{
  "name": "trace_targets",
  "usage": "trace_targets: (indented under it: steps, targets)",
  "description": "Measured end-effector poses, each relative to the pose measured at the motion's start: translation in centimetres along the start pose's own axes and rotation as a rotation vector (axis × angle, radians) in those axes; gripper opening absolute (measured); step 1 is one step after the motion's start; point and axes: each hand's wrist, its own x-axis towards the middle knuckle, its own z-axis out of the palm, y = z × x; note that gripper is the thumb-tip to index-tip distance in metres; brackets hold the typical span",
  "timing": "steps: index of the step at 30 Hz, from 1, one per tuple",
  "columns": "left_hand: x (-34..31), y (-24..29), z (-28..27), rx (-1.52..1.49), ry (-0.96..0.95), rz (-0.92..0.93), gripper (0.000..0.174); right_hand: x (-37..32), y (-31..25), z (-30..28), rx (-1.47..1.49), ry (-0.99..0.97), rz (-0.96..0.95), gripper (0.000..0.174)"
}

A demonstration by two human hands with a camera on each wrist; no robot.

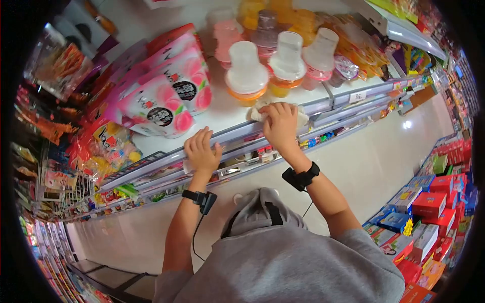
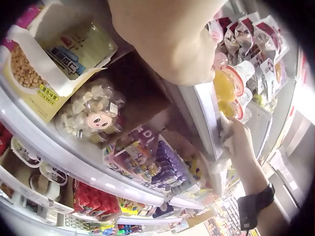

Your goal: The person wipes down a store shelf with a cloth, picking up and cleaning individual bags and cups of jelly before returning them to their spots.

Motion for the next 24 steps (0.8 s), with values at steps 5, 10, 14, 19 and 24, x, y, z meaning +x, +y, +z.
trace_targets:
  steps: [5,10,14,19,24]
  targets:
    - [0.0,0.1,-0.1,-0.072,-0.008,-0.052,0.039,-0.6,-5.9,2.5,0.083,-0.065,-0.050,0.027]
    - [0.1,-0.6,-1.5,-0.378,0.016,-0.119,0.056,-1.5,-11.1,5.0,0.175,-0.089,-0.113,0.036]
    - [-0.8,-2.7,-2.0,-0.178,0.100,-0.169,0.055,-1.9,-13.9,7.6,0.296,-0.180,-0.158,0.037]
    - [-1.3,-3.9,-3.9,-0.361,0.044,-0.014,0.055,-3.4,-12.4,8.6,0.247,-0.201,-0.348,0.042]
    - [-2.5,-3.2,-2.4,-0.284,-0.090,0.210,0.056,-4.2,-5.7,7.1,0.068,-0.216,-0.738,0.051]
